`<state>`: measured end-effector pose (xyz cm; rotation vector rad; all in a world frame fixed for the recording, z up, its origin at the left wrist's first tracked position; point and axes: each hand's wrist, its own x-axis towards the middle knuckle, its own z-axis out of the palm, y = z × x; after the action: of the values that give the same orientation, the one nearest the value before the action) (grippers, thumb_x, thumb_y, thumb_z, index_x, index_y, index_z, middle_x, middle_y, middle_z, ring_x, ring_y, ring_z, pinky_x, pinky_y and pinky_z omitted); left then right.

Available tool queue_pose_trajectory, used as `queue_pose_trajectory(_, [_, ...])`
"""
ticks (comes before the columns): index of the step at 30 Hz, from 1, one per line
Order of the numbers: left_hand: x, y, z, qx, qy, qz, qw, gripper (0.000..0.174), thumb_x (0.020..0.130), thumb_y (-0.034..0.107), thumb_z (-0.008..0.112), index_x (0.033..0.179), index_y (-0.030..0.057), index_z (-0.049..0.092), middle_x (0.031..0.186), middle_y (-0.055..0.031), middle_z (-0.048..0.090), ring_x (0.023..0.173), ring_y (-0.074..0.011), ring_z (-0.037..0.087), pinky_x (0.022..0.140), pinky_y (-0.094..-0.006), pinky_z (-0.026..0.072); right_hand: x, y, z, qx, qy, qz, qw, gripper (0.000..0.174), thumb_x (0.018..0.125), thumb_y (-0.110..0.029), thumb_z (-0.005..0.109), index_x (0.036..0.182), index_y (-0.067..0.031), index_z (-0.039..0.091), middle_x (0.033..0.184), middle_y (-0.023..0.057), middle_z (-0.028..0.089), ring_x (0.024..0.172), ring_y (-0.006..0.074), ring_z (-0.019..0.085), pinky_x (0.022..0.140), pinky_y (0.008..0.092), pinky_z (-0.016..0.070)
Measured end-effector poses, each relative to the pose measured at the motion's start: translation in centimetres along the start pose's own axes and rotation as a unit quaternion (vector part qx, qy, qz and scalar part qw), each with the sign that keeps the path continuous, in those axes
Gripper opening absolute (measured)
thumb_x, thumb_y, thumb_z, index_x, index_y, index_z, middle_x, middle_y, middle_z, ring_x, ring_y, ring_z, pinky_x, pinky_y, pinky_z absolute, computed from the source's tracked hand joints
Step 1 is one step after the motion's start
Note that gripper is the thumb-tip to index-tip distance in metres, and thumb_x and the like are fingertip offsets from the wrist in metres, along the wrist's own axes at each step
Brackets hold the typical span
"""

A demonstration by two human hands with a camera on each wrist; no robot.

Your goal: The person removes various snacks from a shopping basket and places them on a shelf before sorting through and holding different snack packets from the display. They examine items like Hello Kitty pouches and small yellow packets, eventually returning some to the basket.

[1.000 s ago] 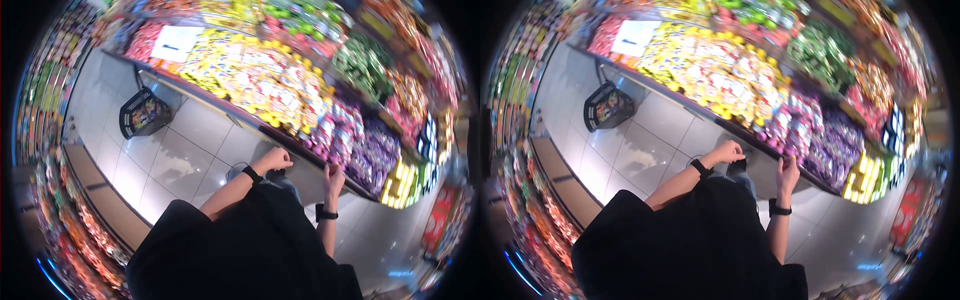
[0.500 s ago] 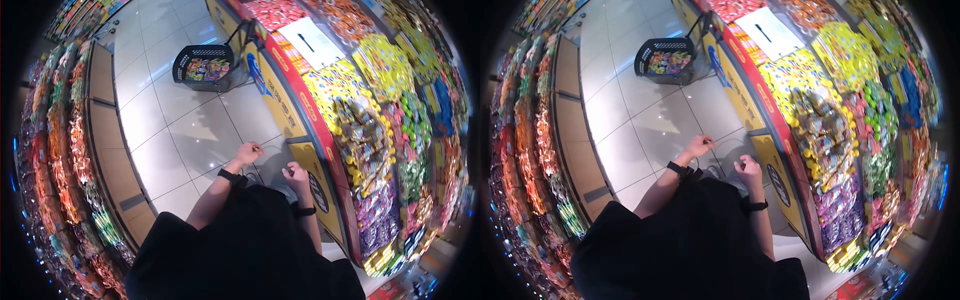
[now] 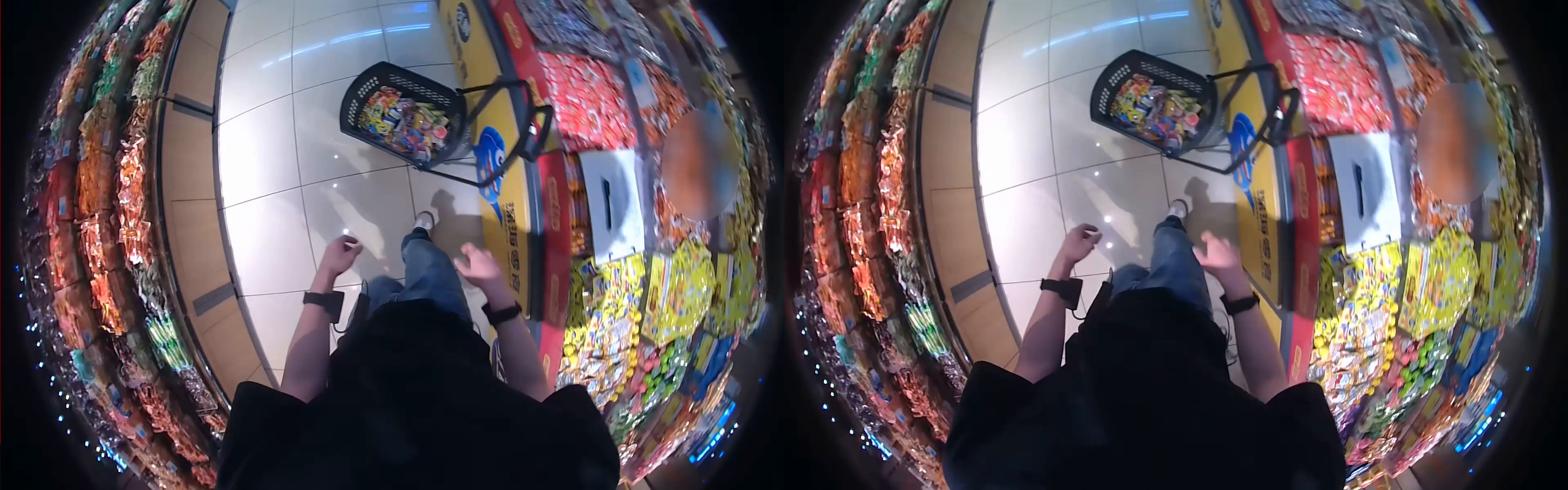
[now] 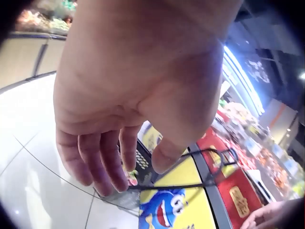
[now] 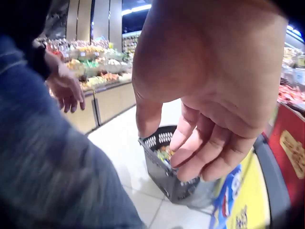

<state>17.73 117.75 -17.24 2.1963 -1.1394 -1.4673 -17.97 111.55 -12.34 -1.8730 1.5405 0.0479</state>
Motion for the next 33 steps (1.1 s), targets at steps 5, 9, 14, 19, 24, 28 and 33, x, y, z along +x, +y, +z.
queue_pose_trajectory(5, [5.0, 1.5, -10.4, -0.075, 0.09, -0.063, 0.991, 0.038, 0.081, 0.029, 0.066, 0.106, 0.0009, 0.062, 0.087, -0.0153, 0.067, 0.078, -0.0213, 0.065, 0.069, -0.0318, 0.0511, 15.8, -11.8, -4.3, 0.112, -0.068, -0.054, 0.99, 0.033, 0.08, -0.028, 0.065, 0.102, -0.0044, 0.059, 0.089, 0.0146, 0.065, 0.087, 0.0324, 0.062, 0.077, 0.0396, 0.0491])
queue_pose_trajectory(9, [11.5, 3.0, -15.3, -0.182, 0.071, -0.083, 0.977, 0.037, 0.084, 0.028, 0.064, 0.11, 0.0018, 0.059, 0.088, -0.0103, 0.065, 0.076, -0.0168, 0.062, 0.064, -0.0278, 0.0484, 26.3, -17.0, -2.4, 0.145, -0.054, -0.074, 0.985, 0.043, 0.076, -0.032, 0.07, 0.105, -0.0027, 0.057, 0.102, 0.0157, 0.062, 0.096, 0.0311, 0.059, 0.084, 0.0382, 0.0465])
queue_pose_trajectory(14, [26.2, 3.1, -20.2, -0.14, 0.0, -0.062, 0.988, 0.038, 0.08, 0.028, 0.067, 0.106, 0.0013, 0.06, 0.086, -0.0128, 0.066, 0.075, -0.0177, 0.063, 0.067, -0.0293, 0.0505, 39.2, -16.7, 3.5, 0.085, -0.023, 0.0, 0.996, 0.071, 0.069, -0.04, 0.076, 0.12, -0.0003, 0.048, 0.118, 0.0181, 0.053, 0.11, 0.0306, 0.052, 0.094, 0.0367, 0.0413])
queue_pose_trajectory(19, [43.7, 4.4, -21.8, -0.053, 0.007, 0.053, 0.997, 0.032, 0.08, 0.026, 0.064, 0.101, 0.0031, 0.059, 0.086, -0.0141, 0.064, 0.079, -0.0269, 0.063, 0.07, -0.0343, 0.0501, 55.2, -11.6, 10.6, 0.114, -0.016, 0.05, 0.992, 0.077, 0.067, -0.037, 0.077, 0.124, 0.0013, 0.043, 0.119, 0.0235, 0.049, 0.112, 0.0364, 0.049, 0.096, 0.0406, 0.0406])
queue_pose_trajectory(24, [54.1, 4.1, -17.3, 0.074, 0.062, 0.163, 0.982, 0.034, 0.076, 0.022, 0.067, 0.104, 0.0051, 0.056, 0.103, -0.0158, 0.054, 0.098, -0.0326, 0.054, 0.084, -0.0406, 0.0437, 71.1, -8.5, 17.6, -0.07, 0.049, 0.052, 0.995, 0.072, 0.068, -0.036, 0.074, 0.124, -0.0021, 0.044, 0.116, 0.0231, 0.049, 0.11, 0.0369, 0.05, 0.091, 0.0439, 0.0441])
queue_pose_trajectory(28, [59.0, 2.7, -13.8, 0.143, 0.085, 0.182, 0.969, 0.043, 0.074, 0.019, 0.07, 0.111, 0.0059, 0.053, 0.121, -0.021, 0.044, 0.111, -0.0392, 0.044, 0.093, -0.0458, 0.0391, 80.6, -5.1, 22.2, -0.126, 0.018, 0.079, 0.989, 0.067, 0.071, -0.042, 0.07, 0.122, -0.0057, 0.048, 0.117, 0.0191, 0.049, 0.109, 0.0341, 0.051, 0.089, 0.0434, 0.0455])
queue_pose_trajectory(33, [59.7, -1.9, -10.3, 0.188, 0.066, 0.208, 0.957, 0.039, 0.071, 0.017, 0.071, 0.106, 0.0062, 0.058, 0.134, -0.0267, 0.031, 0.118, -0.0432, 0.04, 0.097, -0.0468, 0.0368, 82.7, -5.4, 27.2, -0.154, 0.068, 0.074, 0.983, 0.051, 0.073, -0.055, 0.06, 0.093, -0.0079, 0.067, 0.11, 0.014, 0.051, 0.113, 0.0308, 0.047, 0.09, 0.0419, 0.0453])
